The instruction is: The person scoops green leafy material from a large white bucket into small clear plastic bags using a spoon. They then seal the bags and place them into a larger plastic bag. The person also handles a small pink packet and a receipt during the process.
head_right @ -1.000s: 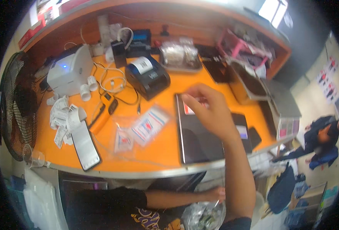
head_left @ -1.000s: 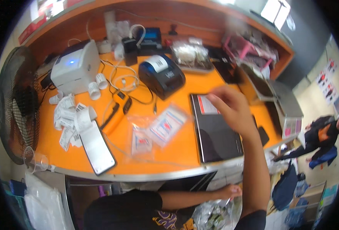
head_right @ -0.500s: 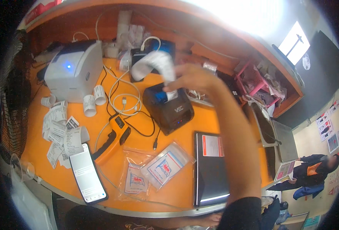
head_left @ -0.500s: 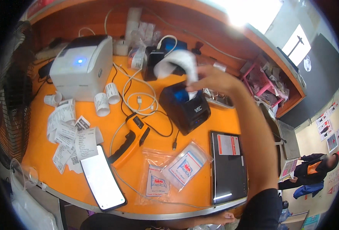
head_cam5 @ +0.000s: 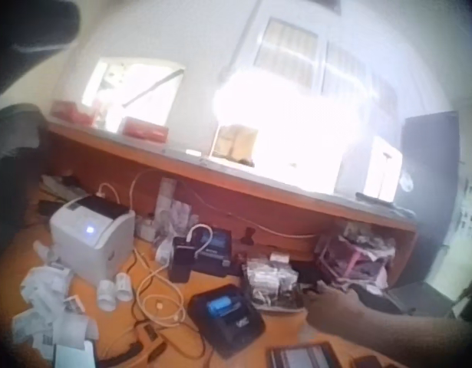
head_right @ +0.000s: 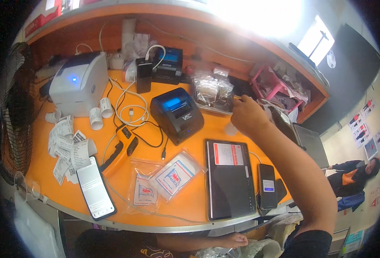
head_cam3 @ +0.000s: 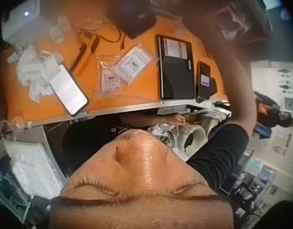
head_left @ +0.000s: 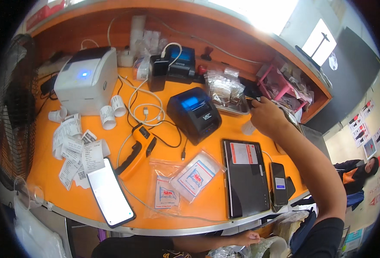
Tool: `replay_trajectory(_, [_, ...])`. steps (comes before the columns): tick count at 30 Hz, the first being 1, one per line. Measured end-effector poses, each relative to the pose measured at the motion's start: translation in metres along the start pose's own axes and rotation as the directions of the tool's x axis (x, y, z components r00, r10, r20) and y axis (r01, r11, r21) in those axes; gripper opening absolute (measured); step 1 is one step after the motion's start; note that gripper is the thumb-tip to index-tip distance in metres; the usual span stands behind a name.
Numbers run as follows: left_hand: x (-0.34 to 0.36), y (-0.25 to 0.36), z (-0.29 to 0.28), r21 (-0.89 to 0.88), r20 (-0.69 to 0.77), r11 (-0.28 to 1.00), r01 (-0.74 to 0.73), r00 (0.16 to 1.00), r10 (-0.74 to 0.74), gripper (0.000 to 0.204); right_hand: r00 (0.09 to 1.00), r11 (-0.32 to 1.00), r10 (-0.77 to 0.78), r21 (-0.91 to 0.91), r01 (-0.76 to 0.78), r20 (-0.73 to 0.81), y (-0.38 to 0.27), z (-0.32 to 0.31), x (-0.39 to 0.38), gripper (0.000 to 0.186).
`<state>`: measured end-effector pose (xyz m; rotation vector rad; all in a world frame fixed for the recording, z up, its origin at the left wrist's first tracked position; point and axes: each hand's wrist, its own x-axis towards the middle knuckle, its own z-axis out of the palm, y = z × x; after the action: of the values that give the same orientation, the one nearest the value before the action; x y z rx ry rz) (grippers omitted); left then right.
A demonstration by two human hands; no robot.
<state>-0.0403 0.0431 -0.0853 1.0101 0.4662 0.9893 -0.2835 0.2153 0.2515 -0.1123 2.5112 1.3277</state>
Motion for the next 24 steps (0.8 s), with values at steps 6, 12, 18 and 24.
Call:
replay_trajectory(6, [0.001,0.017,-0.001,-0.104,-0.177,0.978,-0.182,0.971,0.162,0.011,0.853,-0.073,0.469,0.973,-0.220,0.228,-0.031,0.009,-0.143,0.024])
replay_trajectory(12, [-0.010,0.108,0.024,0.233,-0.387,0.858,-0.458,0.765,0.514,0.013,0.577,-0.689,0.673,0.678,0.258,0.464,-0.170,0.037,-0.318,0.042])
replay_trajectory(18, [0.030,0.100,0.093,0.504,-0.007,0.762,-0.408,0.880,0.476,0.034,0.385,-0.752,0.659,0.565,0.338,0.647,-0.296,0.039,-0.422,0.045])
replay_trajectory(24, [0.076,0.069,0.154,0.573,0.143,0.745,-0.342,0.937,0.320,0.012,0.190,-0.694,0.700,0.593,0.408,0.688,-0.344,0.052,-0.483,0.031])
